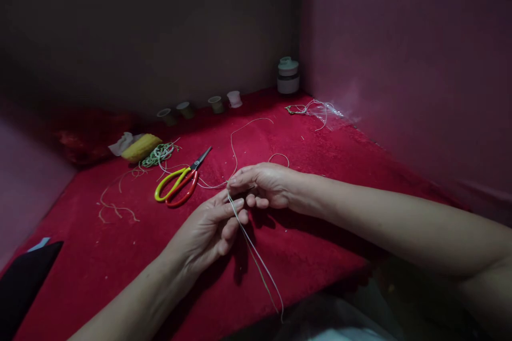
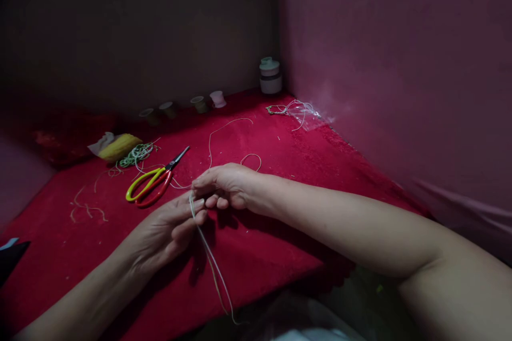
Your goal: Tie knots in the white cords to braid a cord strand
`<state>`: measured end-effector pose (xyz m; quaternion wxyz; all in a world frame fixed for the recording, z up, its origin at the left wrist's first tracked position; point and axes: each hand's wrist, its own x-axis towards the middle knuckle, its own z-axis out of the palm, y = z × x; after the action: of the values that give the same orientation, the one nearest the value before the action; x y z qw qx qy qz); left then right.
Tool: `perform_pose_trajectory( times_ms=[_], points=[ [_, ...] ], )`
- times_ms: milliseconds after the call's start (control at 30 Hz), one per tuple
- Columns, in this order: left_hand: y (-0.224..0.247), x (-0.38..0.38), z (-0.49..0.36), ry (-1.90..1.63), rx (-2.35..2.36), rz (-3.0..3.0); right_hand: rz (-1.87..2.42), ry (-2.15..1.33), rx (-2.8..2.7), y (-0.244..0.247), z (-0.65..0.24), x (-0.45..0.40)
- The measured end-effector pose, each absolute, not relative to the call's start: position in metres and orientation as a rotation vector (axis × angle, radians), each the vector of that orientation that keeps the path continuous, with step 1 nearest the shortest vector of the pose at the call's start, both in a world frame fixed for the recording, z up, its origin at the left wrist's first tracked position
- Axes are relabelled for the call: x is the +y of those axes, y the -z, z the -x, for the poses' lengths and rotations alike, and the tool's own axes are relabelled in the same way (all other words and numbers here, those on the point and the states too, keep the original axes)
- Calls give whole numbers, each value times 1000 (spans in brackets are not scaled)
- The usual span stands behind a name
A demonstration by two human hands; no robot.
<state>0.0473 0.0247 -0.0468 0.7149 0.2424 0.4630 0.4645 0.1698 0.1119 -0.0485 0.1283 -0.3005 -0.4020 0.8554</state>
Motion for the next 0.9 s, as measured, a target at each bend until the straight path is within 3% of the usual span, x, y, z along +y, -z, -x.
perform_pose_trajectory(
  times_ms=[300, 633, 900],
  points=[
    [53, 24, -44, -973, 1025, -598, 843, -2552, -1165, 45, -172, 113],
    [8, 28, 9, -202, 1688, -1253, 1017, -2135, -1329, 51, -176, 128],
    [-1, 29, 24, -561, 1806, -1515, 892, -2220, -1274, 50, -173, 124]
  ],
)
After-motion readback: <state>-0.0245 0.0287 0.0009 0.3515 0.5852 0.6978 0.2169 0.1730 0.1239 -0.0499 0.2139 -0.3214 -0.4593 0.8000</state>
